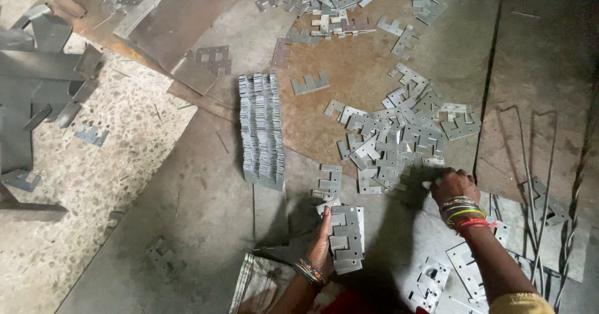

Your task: The person sits on the floor and sorts small metal brackets by hand, picking them from a scattered pile and stacking them into neat columns. The person repeatedly aligns and adjusts the stacks to keep them orderly.

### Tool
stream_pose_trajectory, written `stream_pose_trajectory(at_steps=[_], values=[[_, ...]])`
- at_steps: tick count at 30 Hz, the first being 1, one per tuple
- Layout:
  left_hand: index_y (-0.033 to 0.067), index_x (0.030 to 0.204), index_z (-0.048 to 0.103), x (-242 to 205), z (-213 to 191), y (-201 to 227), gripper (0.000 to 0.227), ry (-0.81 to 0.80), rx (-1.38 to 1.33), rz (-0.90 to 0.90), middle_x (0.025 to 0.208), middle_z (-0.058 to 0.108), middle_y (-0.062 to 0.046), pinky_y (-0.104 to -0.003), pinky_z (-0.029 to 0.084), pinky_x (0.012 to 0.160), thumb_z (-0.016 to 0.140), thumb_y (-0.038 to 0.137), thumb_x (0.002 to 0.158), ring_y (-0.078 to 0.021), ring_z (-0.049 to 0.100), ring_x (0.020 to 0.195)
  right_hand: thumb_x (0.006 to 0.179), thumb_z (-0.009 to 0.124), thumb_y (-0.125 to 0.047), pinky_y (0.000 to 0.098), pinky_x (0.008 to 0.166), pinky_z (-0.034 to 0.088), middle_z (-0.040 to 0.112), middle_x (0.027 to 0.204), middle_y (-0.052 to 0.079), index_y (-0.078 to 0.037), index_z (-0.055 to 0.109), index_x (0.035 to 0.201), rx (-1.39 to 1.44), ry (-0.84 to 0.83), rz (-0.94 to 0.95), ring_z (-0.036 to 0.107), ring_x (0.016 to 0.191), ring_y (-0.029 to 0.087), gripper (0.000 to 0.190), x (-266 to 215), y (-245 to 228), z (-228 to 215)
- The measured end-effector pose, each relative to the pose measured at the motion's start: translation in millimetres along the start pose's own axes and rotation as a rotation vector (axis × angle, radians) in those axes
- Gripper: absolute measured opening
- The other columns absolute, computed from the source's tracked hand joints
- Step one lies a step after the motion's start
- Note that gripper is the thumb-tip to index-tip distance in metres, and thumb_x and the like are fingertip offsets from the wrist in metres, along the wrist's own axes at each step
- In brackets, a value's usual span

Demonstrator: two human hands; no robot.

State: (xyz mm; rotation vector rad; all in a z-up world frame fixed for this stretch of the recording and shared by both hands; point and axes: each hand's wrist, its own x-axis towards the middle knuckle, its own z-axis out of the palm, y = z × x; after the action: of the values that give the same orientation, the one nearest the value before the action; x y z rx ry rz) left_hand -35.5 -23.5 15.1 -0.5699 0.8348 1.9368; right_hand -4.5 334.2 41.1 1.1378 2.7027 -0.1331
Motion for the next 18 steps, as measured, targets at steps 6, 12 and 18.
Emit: stream_pose_trajectory(at_steps=[6,12,18], values=[[0.0125,0.137,0.066,-3.9,-3.3,4.0,0.058,-0.075,-0.022,-0.002,0.118,0.073,0.0,-0.034,0.058,0.091,0.063,0.053,0.096,-0.0147,0.07,0.105,0.076,0.078,-0.035,0.0459,0.095,0.058,0.069,0.125,0.022,-0.006,0.064,0.126,-0.118,-0.053,-0.034,0.068,0.115,0.039,0.06,12.2,2.3,20.4],[0.0117,0.127,0.066,-4.2,-2.1,5.1,0.058,-0.197,-0.08,-0.109,0.105,0.076,-0.003,-0.04,0.06,0.082,0.059,0.06,0.097,-0.018,0.073,0.09,0.088,0.059,-0.015,0.0525,0.083,0.061,0.076,0.1,0.025,-0.019,0.068,0.127,0.075,0.097,-0.087,0.074,0.09,0.044,0.04,-37.9,4.6,1.5],[0.0117,0.127,0.066,-18.9,-8.0,38.5,0.055,-0.278,-0.049,0.061,0.103,0.074,-0.003,-0.039,0.06,0.081,0.061,0.06,0.1,-0.0184,0.072,0.089,0.085,0.06,-0.013,0.0546,0.078,0.059,0.075,0.104,0.021,-0.016,0.067,0.126,0.374,0.323,-0.828,0.071,0.085,0.044,0.041,-101.3,-99.0,-23.7]])
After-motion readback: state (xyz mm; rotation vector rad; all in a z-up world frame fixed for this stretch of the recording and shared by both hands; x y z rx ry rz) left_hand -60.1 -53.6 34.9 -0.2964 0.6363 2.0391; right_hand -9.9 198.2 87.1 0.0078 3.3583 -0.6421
